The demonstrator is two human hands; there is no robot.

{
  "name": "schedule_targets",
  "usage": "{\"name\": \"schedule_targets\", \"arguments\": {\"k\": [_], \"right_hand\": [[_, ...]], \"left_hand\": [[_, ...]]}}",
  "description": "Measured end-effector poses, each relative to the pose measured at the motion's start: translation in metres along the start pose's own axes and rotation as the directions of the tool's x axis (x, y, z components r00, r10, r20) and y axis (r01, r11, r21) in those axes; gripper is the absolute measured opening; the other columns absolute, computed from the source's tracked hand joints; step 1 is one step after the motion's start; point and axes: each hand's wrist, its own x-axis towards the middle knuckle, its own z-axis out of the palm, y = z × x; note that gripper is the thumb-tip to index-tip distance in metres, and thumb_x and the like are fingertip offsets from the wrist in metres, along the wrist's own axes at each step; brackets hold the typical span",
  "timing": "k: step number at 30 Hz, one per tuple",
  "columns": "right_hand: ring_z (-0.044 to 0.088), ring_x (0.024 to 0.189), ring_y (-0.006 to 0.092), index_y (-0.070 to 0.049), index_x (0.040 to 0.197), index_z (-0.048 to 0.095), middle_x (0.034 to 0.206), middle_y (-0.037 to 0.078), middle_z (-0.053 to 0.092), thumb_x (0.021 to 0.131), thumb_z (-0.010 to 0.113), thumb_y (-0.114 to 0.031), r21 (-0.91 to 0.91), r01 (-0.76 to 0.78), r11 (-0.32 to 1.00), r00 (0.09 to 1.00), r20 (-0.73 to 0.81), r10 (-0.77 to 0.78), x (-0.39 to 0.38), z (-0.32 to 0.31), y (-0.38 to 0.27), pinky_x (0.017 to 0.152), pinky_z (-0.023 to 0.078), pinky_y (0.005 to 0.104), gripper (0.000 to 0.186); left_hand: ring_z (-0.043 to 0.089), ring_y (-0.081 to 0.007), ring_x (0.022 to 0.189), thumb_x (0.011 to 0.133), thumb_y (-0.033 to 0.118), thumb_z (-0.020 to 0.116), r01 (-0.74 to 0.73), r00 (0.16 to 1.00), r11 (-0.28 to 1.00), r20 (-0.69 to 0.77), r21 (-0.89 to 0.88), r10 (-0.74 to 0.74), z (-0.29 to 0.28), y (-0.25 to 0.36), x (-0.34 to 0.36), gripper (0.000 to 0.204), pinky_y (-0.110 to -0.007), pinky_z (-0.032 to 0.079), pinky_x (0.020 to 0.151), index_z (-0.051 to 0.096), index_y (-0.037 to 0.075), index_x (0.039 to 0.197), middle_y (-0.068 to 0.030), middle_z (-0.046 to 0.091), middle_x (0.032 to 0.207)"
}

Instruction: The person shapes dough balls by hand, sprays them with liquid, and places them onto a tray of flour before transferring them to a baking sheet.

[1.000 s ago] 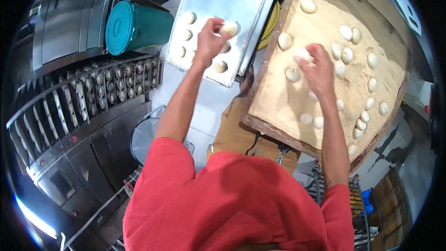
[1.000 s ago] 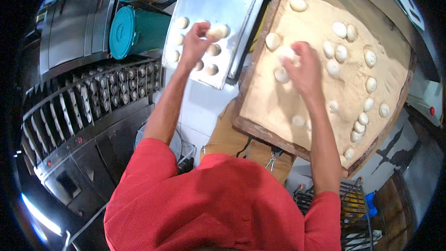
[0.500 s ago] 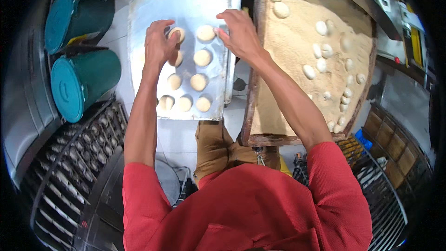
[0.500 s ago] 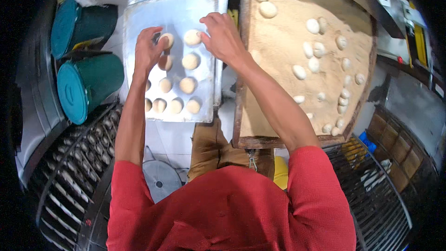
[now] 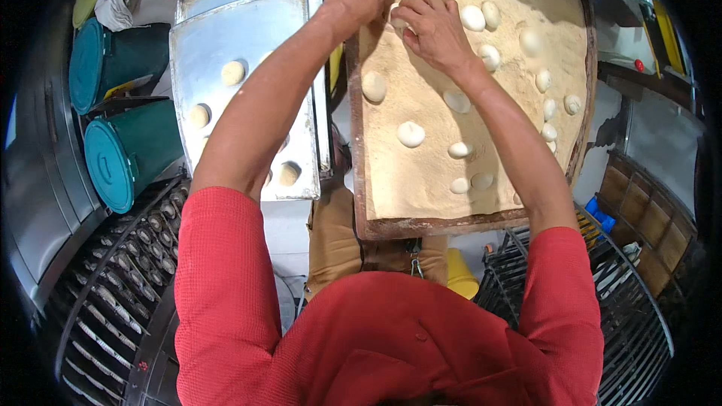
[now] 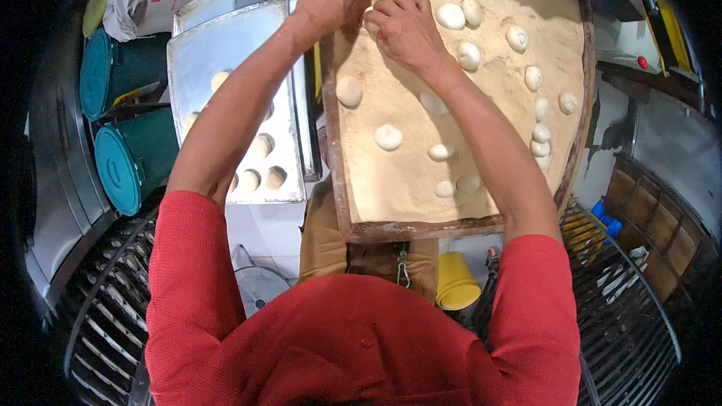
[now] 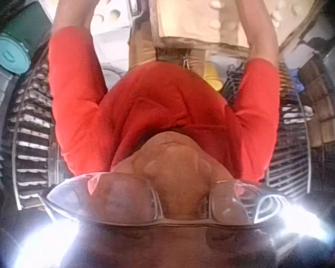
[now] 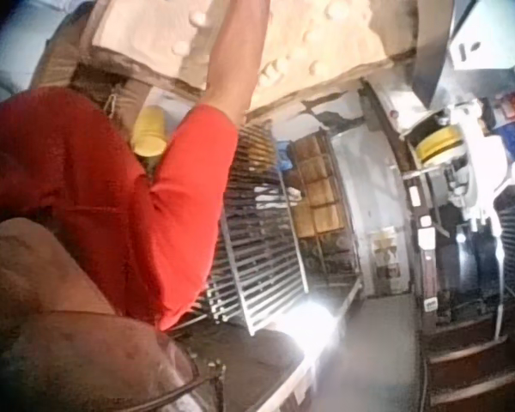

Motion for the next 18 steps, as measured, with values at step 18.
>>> {"name": "schedule_targets", "arguments": {"k": [18], "right_hand": [[0.067,0.091,0.0351,-0.004,0.112,0.071,0.105,0.017,0.07,0.089,0.06,-0.018,-0.135,-0.062,0.989,0.987,0.142,0.081,-0.011,-0.053,0.085,0.083,0.054,0.0472,0.029]], "left_hand": [[0.05,-0.0246,0.129,0.093,0.032,0.066,0.162,0.985,0.986,-0.067,0.049,-0.159,-0.001,0.052,-0.014,0.041,-0.052,0.033,0.096,0.061,0.018,0.131,-0.0033,0.066,0.126]]}}
